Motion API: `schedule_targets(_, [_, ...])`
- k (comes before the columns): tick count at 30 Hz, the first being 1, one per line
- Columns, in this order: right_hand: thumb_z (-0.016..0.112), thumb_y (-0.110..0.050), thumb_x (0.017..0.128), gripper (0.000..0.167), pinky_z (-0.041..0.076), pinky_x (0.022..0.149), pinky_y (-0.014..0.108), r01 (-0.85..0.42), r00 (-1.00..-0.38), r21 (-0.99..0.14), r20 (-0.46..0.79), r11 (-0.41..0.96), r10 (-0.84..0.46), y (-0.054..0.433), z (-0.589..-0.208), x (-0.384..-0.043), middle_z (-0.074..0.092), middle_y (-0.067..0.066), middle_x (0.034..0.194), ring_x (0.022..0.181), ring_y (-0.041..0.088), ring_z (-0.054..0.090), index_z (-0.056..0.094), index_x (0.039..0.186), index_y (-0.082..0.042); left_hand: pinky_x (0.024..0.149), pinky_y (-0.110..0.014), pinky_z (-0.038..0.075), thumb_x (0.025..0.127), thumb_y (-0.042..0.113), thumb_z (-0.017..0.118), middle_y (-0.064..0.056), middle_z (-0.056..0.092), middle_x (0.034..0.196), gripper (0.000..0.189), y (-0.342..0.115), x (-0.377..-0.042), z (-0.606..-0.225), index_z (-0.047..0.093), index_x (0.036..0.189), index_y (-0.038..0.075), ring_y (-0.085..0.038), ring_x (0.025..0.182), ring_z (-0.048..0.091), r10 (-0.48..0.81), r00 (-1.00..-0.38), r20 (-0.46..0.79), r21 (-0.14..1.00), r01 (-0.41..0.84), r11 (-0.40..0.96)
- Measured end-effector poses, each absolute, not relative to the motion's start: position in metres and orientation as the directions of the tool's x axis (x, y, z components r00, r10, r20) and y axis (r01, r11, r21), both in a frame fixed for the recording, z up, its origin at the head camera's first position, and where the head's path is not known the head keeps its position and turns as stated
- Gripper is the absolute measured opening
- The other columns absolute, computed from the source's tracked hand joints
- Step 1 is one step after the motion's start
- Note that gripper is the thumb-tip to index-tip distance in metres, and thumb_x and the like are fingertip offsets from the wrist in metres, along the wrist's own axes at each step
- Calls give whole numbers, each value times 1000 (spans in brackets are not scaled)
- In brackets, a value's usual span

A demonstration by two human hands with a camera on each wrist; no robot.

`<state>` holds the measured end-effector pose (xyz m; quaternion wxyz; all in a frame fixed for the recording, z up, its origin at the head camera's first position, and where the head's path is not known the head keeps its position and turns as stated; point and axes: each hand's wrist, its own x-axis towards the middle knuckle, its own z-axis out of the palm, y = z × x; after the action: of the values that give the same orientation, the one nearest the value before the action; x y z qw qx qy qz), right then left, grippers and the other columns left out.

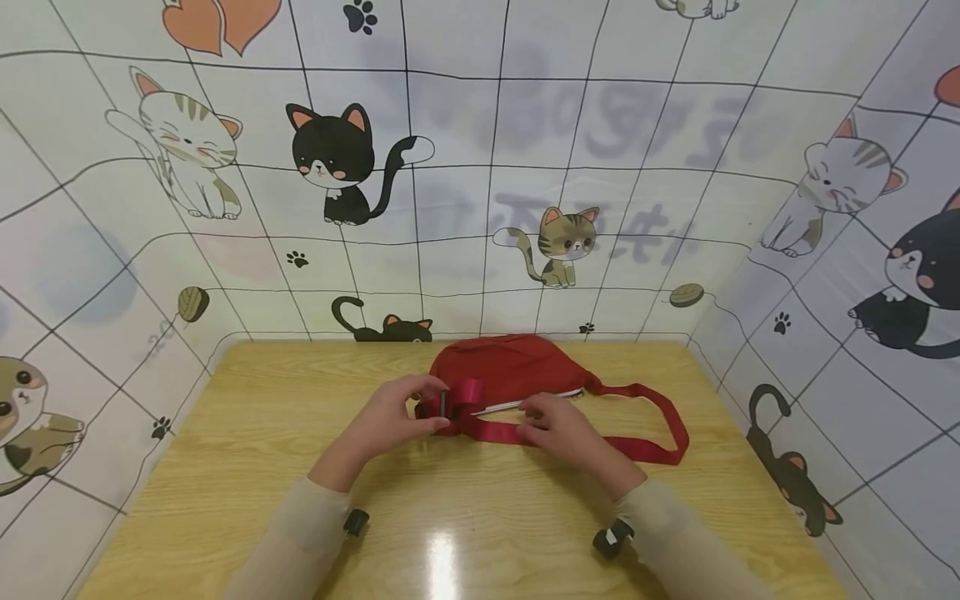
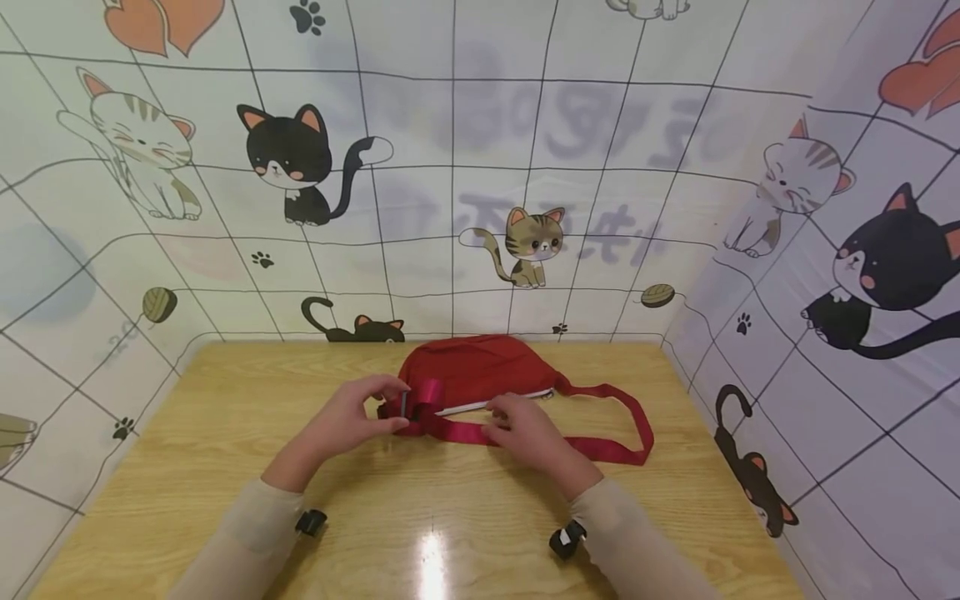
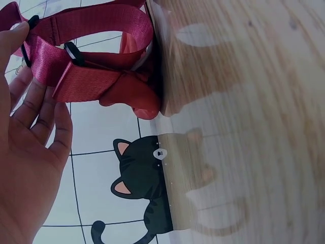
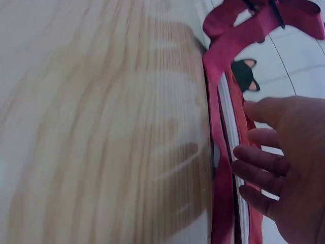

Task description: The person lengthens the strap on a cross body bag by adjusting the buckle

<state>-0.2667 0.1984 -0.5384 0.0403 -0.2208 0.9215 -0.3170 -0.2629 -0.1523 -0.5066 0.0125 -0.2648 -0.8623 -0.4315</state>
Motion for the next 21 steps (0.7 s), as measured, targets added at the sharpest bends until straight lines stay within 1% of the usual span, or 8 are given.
schedule_targets(2, [83,-26,102,40,58,104,51,-390,-886,-620,51,681,-461,187,-538,-267,73,6,125,119,26,70,72,135,-7,95,-55,59,91,27,95,14,71,107,45,-152,-263,-506,75,131,23,-15,105,66,445,-861,246,740,463,488])
schedule_targets(5, [87,-26,98,45,56,106,49,-447,-850,-604,57,660,-523,168,-540,-269,72,6,127,119,24,67,71,136,-6,96,-57,58,91,26,95,13,72,106,45,-152,-262,-505,75,131,22,-15,105,66,444,-863,240,745,457,486])
schedule_targets(9, [90,-21,93,41,56,99,46,-561,-795,-509,114,653,-595,151,-545,-274,72,6,120,109,22,64,74,128,-5,96,-57,58,91,27,95,13,72,105,45,-151,-262,-503,75,131,23,-15,105,66,444,-865,234,746,453,488])
schedule_targets(11, [90,-18,92,38,56,97,45,-589,-783,-472,131,656,-609,146,-547,-274,72,7,117,106,22,63,75,124,-6,95,-58,58,91,28,95,14,72,106,45,-151,-262,-502,75,131,23,-15,105,66,446,-865,231,748,451,487])
schedule_targets(12, [90,-17,92,36,56,96,45,-598,-779,-456,136,659,-612,145,-548,-275,71,7,116,105,22,63,75,123,-6,95,-59,58,91,28,95,13,72,106,45,-151,-262,-502,75,131,23,-15,105,66,446,-865,229,750,449,486])
schedule_targets(14, [89,-16,93,34,57,94,44,-587,-786,-459,125,667,-606,144,-549,-274,69,5,114,103,20,62,76,123,-7,95,-59,58,91,29,95,13,71,105,45,-151,-262,-501,75,131,24,-15,104,66,447,-864,230,750,450,484])
schedule_targets(18, [88,-17,95,34,56,87,39,-537,-810,-508,86,673,-581,145,-548,-272,63,0,108,97,16,60,76,126,-10,95,-58,58,91,28,95,14,71,105,45,-151,-262,-501,75,131,23,-15,103,66,447,-863,234,751,453,480])
schedule_targets(21, [87,-17,97,35,55,84,37,-514,-815,-544,69,664,-575,146,-548,-270,58,-2,107,95,15,58,75,130,-12,96,-58,58,91,28,95,14,72,105,45,-152,-262,-501,75,131,23,-15,104,67,449,-862,236,750,455,480])
